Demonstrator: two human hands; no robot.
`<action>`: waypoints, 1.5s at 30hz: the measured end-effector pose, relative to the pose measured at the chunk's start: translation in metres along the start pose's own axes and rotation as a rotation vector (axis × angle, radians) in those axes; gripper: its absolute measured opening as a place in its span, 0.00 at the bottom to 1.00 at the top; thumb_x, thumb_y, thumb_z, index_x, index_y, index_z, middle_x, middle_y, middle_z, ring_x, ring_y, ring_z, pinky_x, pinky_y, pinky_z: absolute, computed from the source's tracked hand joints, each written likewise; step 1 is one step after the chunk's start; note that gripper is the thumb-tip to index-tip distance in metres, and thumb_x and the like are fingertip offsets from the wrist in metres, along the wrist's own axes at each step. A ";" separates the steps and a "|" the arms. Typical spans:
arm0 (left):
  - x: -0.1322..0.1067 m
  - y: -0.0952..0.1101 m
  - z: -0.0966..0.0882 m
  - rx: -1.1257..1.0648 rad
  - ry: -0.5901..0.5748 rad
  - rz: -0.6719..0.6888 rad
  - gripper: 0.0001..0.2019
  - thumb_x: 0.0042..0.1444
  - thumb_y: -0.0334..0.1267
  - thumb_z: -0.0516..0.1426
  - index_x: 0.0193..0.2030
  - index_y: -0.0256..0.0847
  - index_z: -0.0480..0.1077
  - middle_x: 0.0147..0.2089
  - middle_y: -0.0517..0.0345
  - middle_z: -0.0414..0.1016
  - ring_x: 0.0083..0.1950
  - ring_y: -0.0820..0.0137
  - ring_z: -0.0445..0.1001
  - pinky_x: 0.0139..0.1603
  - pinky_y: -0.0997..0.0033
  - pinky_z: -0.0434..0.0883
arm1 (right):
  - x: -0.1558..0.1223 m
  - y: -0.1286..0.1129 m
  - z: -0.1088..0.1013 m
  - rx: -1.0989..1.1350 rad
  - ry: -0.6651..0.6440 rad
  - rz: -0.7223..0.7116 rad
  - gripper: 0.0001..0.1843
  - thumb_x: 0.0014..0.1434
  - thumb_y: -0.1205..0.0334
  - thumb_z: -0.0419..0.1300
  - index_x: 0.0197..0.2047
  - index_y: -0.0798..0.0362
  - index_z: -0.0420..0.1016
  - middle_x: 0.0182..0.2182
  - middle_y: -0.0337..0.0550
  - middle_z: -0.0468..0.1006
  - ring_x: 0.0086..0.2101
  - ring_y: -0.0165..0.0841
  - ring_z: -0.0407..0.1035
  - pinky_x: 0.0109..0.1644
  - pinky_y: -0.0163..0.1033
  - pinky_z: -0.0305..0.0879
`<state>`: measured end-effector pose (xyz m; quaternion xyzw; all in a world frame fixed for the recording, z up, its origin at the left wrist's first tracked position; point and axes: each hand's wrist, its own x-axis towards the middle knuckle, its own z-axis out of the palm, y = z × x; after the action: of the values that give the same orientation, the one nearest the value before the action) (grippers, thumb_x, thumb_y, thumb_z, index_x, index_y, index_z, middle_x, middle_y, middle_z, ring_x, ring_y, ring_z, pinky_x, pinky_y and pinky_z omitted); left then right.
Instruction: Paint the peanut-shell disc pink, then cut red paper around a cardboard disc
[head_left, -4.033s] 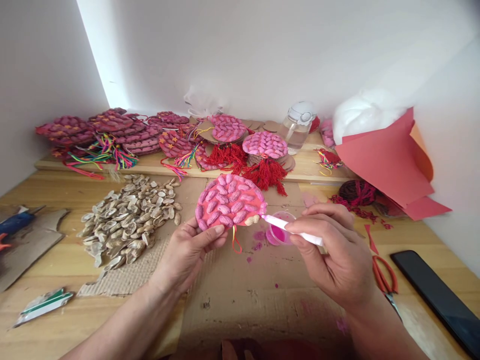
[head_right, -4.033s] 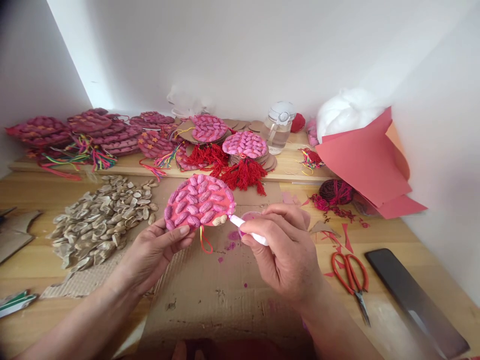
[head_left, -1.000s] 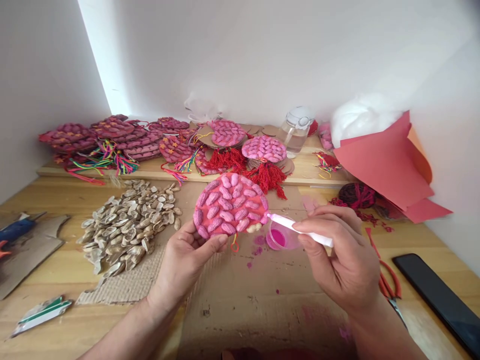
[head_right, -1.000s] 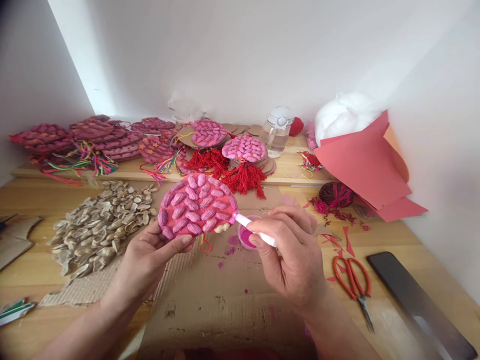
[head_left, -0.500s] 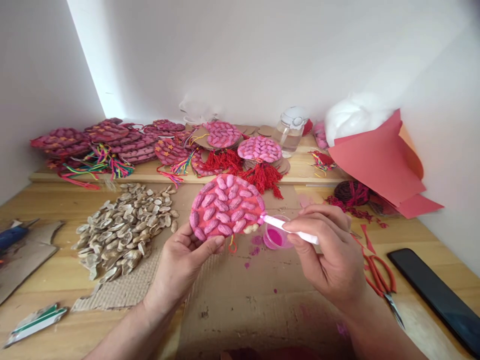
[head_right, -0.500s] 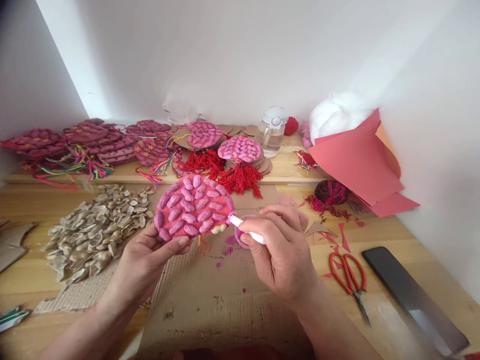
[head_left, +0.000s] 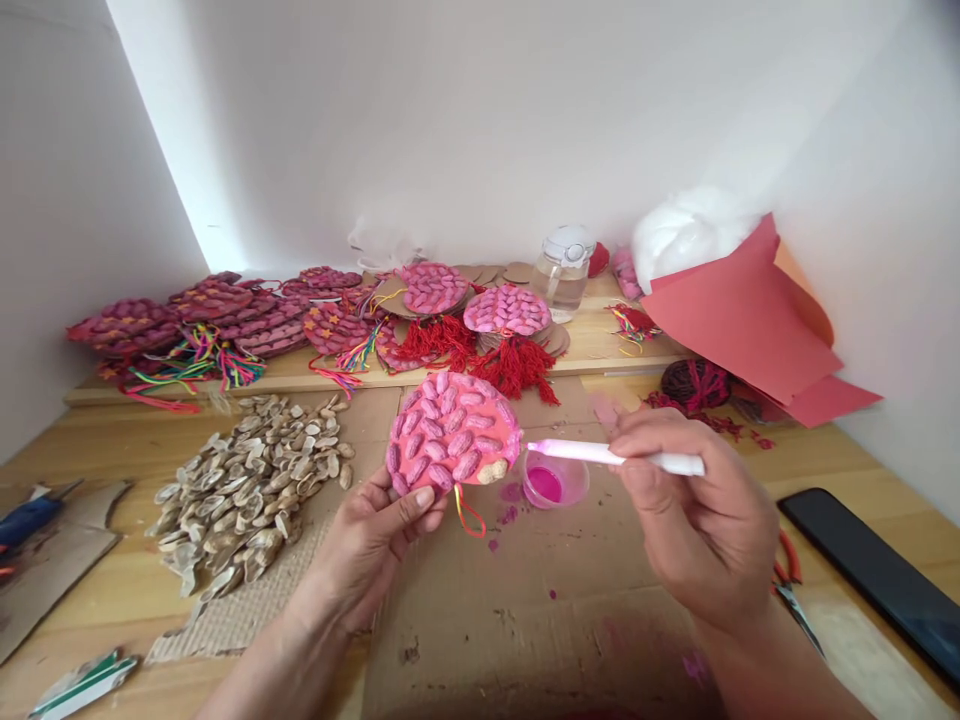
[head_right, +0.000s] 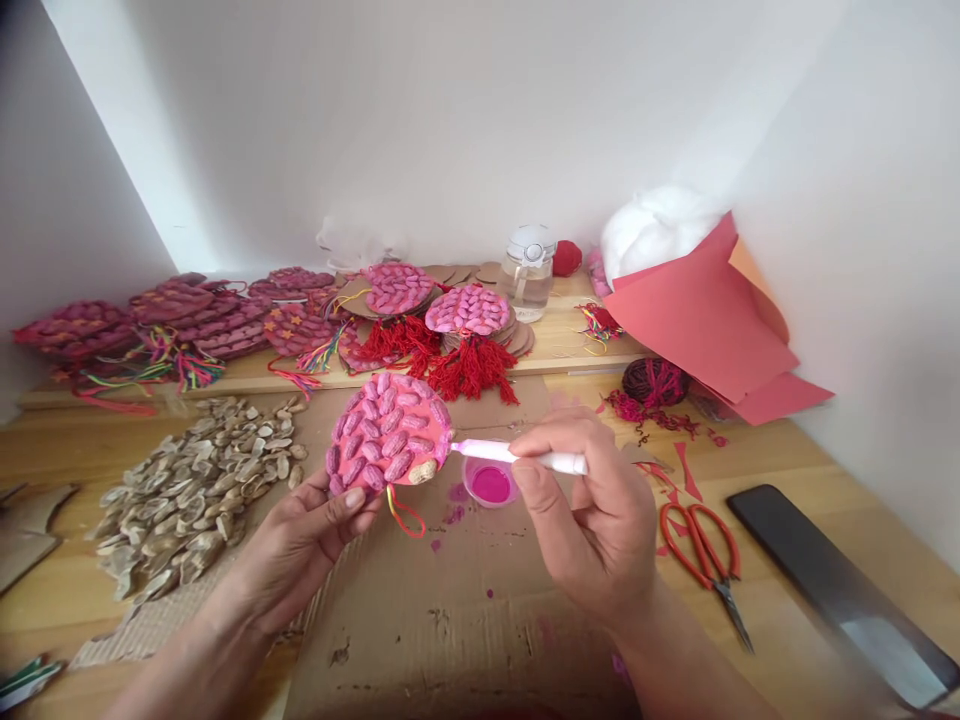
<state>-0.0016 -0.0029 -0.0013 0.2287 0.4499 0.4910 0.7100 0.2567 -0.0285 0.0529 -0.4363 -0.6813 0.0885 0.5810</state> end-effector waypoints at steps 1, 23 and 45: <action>0.000 0.000 0.000 -0.003 -0.008 -0.001 0.20 0.41 0.28 0.74 0.43 0.35 0.77 0.36 0.55 0.81 0.33 0.73 0.79 0.33 0.78 0.80 | 0.000 0.000 0.000 -0.001 0.022 -0.002 0.06 0.62 0.70 0.61 0.42 0.51 0.75 0.34 0.42 0.75 0.39 0.36 0.72 0.47 0.45 0.69; 0.002 -0.002 -0.007 0.026 -0.030 0.035 0.25 0.45 0.26 0.72 0.51 0.37 0.73 0.38 0.53 0.81 0.33 0.70 0.81 0.33 0.76 0.81 | 0.000 0.001 -0.001 -0.062 -0.060 -0.045 0.08 0.63 0.70 0.59 0.45 0.52 0.73 0.37 0.44 0.76 0.44 0.40 0.68 0.54 0.54 0.62; 0.002 -0.002 -0.006 0.045 -0.019 0.088 0.24 0.45 0.27 0.72 0.50 0.38 0.74 0.39 0.54 0.81 0.34 0.71 0.81 0.34 0.77 0.80 | 0.001 -0.002 -0.001 -0.150 -0.118 -0.084 0.07 0.62 0.70 0.59 0.44 0.53 0.74 0.35 0.42 0.76 0.45 0.38 0.67 0.52 0.50 0.62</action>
<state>-0.0050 -0.0026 -0.0068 0.2689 0.4437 0.5093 0.6866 0.2571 -0.0296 0.0547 -0.4437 -0.7369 0.0384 0.5086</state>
